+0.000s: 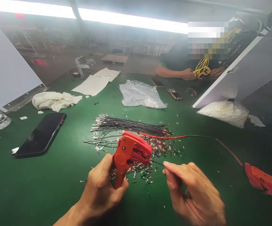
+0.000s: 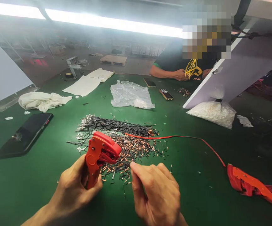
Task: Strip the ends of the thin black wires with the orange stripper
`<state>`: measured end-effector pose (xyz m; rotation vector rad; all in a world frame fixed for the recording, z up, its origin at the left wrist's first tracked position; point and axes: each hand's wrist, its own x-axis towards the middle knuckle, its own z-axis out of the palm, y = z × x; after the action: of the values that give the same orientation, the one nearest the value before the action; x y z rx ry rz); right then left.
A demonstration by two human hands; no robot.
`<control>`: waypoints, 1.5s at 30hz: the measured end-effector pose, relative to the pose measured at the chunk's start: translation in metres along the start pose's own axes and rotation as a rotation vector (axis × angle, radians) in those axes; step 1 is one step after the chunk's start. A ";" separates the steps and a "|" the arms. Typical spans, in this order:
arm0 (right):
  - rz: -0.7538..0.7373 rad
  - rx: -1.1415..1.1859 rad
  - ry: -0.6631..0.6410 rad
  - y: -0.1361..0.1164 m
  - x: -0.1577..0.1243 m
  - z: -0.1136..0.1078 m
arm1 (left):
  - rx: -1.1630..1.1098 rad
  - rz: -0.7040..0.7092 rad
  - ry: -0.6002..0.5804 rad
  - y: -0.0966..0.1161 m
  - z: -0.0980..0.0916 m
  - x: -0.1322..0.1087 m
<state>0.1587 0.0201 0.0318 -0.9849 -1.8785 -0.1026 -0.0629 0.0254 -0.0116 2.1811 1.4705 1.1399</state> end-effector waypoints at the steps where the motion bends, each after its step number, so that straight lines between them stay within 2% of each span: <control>1: -0.001 0.006 0.003 0.001 -0.001 -0.001 | -0.004 -0.004 0.001 0.000 0.000 0.000; 17: -0.003 -0.023 0.012 0.007 -0.010 0.000 | -0.090 -0.065 0.028 0.003 -0.006 0.004; 25: 0.002 -0.001 -0.013 0.010 -0.012 0.001 | -0.134 -0.164 -0.011 0.001 -0.005 -0.003; 35: -0.001 0.005 0.011 0.011 -0.014 0.001 | -0.089 -0.130 0.017 0.001 -0.008 -0.001; 41: 0.004 0.028 -0.006 0.009 -0.009 0.000 | -0.052 -0.008 0.022 0.008 -0.009 0.002; 45: 0.013 0.048 0.018 0.008 -0.008 0.000 | -0.020 -0.011 0.010 0.008 -0.009 0.004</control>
<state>0.1658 0.0209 0.0234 -0.9607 -1.8498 -0.0585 -0.0638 0.0232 0.0010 2.1545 1.4667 1.1591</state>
